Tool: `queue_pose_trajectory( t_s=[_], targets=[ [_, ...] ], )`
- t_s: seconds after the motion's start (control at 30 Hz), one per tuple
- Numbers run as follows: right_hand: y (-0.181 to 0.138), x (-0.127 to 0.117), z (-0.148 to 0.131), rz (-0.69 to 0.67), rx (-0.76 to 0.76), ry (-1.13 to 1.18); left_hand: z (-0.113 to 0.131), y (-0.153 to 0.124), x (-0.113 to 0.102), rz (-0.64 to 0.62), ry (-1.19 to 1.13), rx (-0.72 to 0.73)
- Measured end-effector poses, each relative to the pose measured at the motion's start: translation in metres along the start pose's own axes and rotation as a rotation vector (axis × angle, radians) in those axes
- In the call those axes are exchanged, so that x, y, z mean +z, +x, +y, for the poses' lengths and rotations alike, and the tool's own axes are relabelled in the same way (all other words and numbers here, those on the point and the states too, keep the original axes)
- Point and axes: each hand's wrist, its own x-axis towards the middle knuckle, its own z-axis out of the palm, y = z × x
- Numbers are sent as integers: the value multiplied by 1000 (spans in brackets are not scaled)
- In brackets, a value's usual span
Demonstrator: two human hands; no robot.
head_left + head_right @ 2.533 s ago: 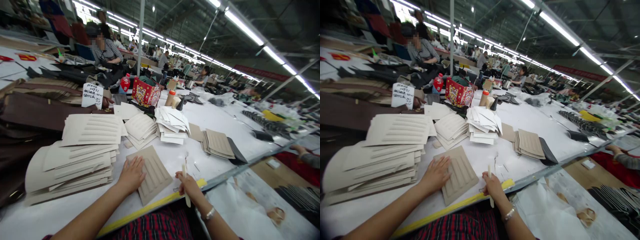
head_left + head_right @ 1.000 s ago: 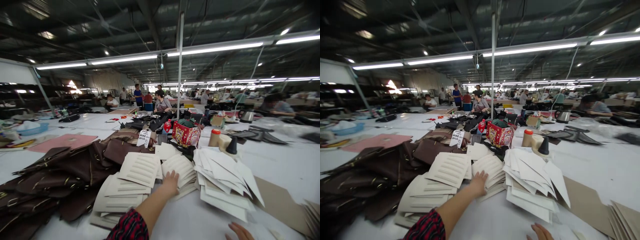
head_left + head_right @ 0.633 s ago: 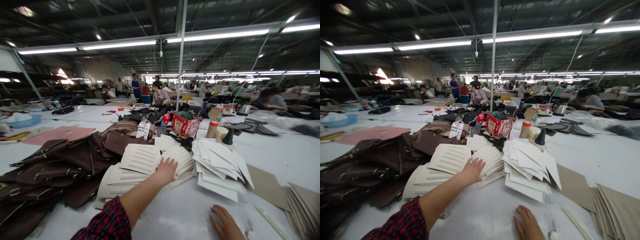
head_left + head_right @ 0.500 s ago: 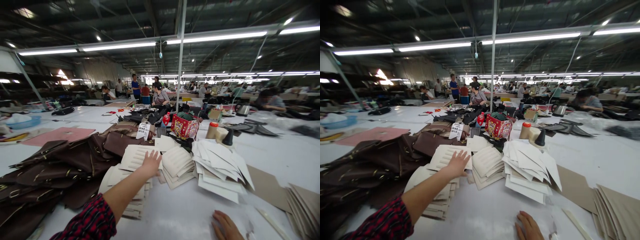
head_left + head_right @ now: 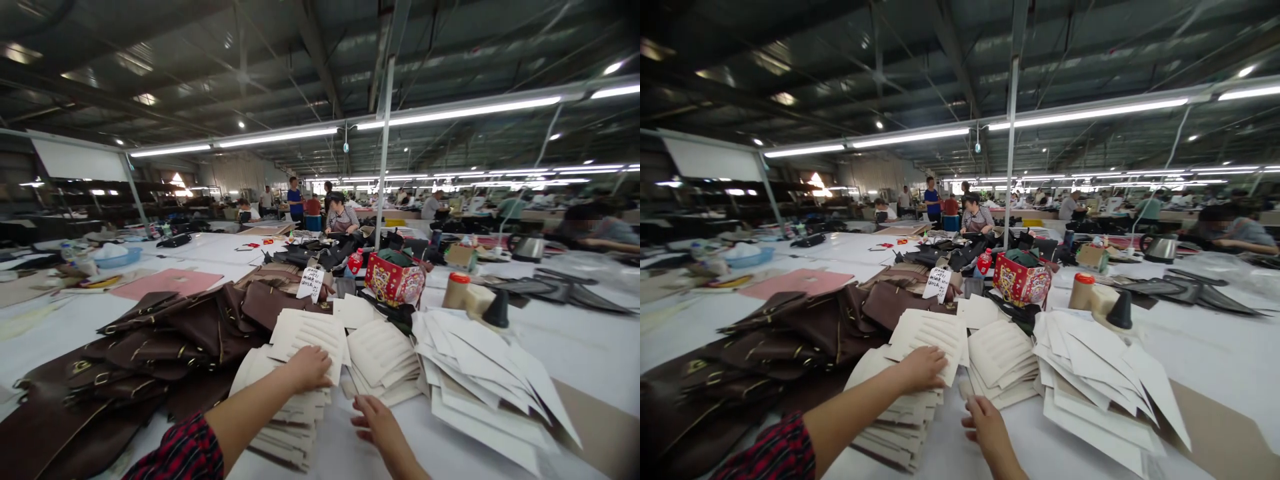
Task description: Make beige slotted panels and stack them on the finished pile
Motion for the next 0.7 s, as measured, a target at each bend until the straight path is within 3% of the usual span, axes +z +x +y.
queue_pose_trajectory(
  t_s=[0.07,0.17,0.33,0.43,0.5,0.57,0.7],
  targets=[
    [16,26,-22,-56,109,176,3,-4,2,25,26,63],
    [39,53,-42,-52,155,329,6,-2,3,68,56,113],
    [54,67,-65,50,-13,287,-1,-4,-14,166,67,82],
    [24,41,-60,5,-164,280,12,-24,-25,314,79,15],
    [-15,11,-39,-15,-201,278,34,-39,-19,405,93,36],
    [-62,-21,-5,15,-129,244,65,-48,2,441,87,158],
    [-137,-77,55,111,182,-70,139,-46,76,562,-23,494]
  ],
)
